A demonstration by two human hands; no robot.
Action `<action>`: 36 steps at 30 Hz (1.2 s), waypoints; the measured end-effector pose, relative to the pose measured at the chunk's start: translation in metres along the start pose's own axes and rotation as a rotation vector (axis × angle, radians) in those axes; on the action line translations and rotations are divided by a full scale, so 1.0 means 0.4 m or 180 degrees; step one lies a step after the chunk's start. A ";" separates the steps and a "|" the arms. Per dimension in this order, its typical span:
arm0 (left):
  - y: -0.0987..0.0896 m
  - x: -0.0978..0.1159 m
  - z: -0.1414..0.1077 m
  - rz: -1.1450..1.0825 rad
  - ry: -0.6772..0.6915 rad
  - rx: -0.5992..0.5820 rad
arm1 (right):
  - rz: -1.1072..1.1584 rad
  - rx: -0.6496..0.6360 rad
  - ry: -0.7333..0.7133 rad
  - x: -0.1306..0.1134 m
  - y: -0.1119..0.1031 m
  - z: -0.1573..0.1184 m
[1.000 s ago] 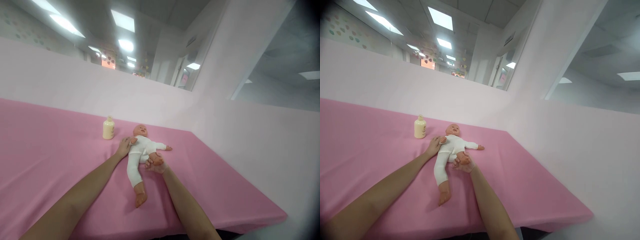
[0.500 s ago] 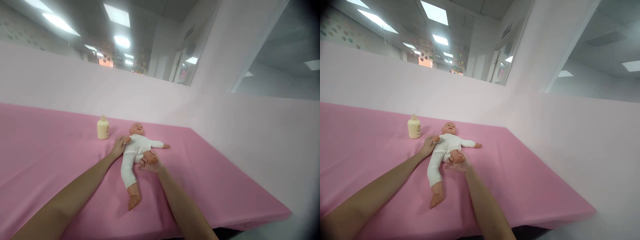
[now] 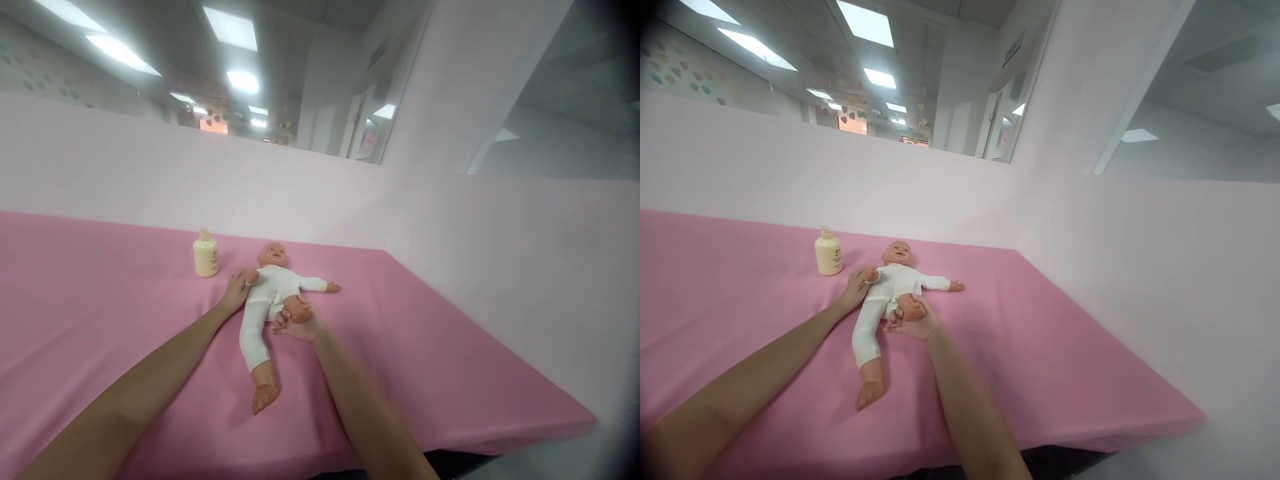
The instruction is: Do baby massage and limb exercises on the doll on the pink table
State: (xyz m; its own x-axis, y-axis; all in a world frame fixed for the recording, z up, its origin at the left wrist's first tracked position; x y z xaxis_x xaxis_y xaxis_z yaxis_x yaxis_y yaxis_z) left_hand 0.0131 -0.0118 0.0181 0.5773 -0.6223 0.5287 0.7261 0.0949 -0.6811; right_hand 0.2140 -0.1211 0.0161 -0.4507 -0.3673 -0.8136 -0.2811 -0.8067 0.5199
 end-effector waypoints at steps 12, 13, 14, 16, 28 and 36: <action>0.009 -0.017 0.000 0.0081 0.0051 0.0107 | -0.0437 0.0204 0.0030 -0.003 0.007 0.002; 0.009 -0.018 0.000 0.0086 0.0052 0.0106 | -0.0461 0.0154 0.0026 -0.004 0.009 0.004; 0.009 -0.018 -0.001 0.0085 0.0062 0.0100 | -0.0450 0.0073 0.0004 -0.005 0.010 0.007; 0.008 -0.016 -0.002 0.0057 0.0079 0.0100 | -0.0328 -0.0120 -0.0066 -0.007 0.013 0.010; 0.008 -0.020 0.003 -0.0116 0.0027 0.0155 | -0.0081 -0.0291 -0.0074 0.004 -0.002 0.001; 0.010 -0.019 0.004 -0.0079 0.0034 0.0164 | -0.0329 -0.0302 -0.0188 -0.008 0.024 0.007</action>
State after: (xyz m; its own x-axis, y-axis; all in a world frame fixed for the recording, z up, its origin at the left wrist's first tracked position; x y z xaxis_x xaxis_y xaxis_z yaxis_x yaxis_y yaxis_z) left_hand 0.0123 -0.0056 0.0121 0.5551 -0.6332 0.5394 0.7585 0.1192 -0.6407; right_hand 0.2102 -0.1262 0.0243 -0.4734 -0.2543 -0.8433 -0.2484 -0.8800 0.4048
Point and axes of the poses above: each hand's wrist, its own z-axis towards the middle knuckle, its own y-axis out of the palm, x = y × z, the point moved 4 cm from there along z, towards the middle knuckle, and after that the axes turned 12 degrees about -x, right-handed, at the moved point
